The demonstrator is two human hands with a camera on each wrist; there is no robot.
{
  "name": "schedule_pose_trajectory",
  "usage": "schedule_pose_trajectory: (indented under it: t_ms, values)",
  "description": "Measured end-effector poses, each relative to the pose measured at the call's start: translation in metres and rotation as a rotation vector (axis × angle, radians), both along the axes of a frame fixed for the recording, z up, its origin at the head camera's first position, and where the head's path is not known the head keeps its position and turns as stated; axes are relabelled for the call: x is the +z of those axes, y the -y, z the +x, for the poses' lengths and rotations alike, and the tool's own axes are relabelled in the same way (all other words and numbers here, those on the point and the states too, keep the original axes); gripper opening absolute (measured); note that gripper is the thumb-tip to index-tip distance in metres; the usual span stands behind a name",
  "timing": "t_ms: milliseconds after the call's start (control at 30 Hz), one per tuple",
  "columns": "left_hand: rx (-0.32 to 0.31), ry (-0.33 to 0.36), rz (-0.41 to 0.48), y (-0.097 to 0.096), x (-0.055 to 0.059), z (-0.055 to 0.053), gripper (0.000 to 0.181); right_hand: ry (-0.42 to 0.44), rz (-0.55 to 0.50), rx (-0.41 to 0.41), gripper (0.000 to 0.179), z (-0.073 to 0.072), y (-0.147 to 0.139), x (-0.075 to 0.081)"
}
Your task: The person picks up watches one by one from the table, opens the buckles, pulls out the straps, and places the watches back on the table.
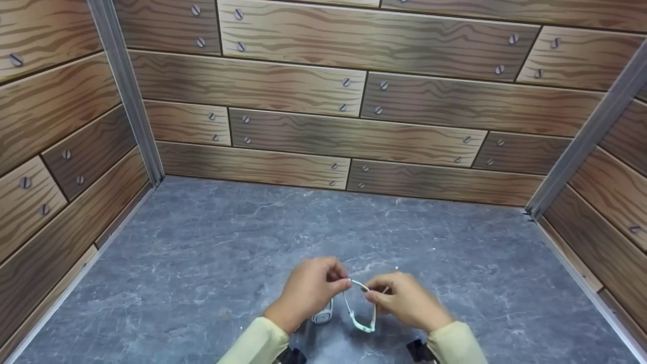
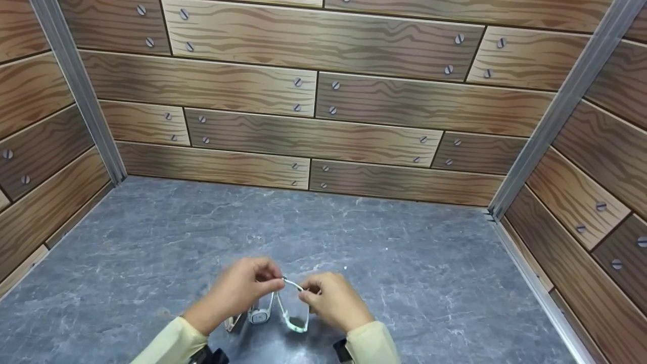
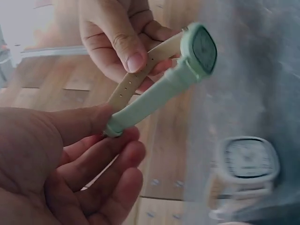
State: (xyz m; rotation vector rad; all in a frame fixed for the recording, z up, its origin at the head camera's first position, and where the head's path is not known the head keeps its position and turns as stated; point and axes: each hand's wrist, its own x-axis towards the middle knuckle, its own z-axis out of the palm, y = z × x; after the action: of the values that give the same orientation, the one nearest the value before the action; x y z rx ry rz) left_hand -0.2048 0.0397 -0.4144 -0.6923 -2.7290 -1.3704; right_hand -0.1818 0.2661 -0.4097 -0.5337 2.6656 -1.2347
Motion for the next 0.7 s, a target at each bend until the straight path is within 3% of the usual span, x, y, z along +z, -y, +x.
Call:
schedule_pose_trajectory:
  t_ms: [233,433,567,633,700]
  values:
    - [0.024,-0.126,-0.135,-0.008,-0.03,-0.012,0.012,0.072,0.014,-0.044,0.016,-0.014,-0.008,-0.03]
    - [0.018,-0.111,-0.232,-0.014,-0.032,-0.021,0.007,0.113,-0.033,-0.122,0.021,-0.022,-0.011,-0.045]
    - [-0.023,-0.093,-0.188,-0.011,-0.028,-0.026,0.016,0.088,-0.07,-0.188,0.023,-0.023,-0.014,-0.046]
    - [-0.024,-0.062,-0.113,-0.005,-0.022,-0.029,0.024,0.025,-0.087,-0.245,0.02,-0.023,-0.016,-0.042]
    - [0.009,-0.043,-0.025,0.007,-0.015,-0.03,0.032,-0.101,-0.069,-0.322,0.016,-0.021,-0.019,-0.038]
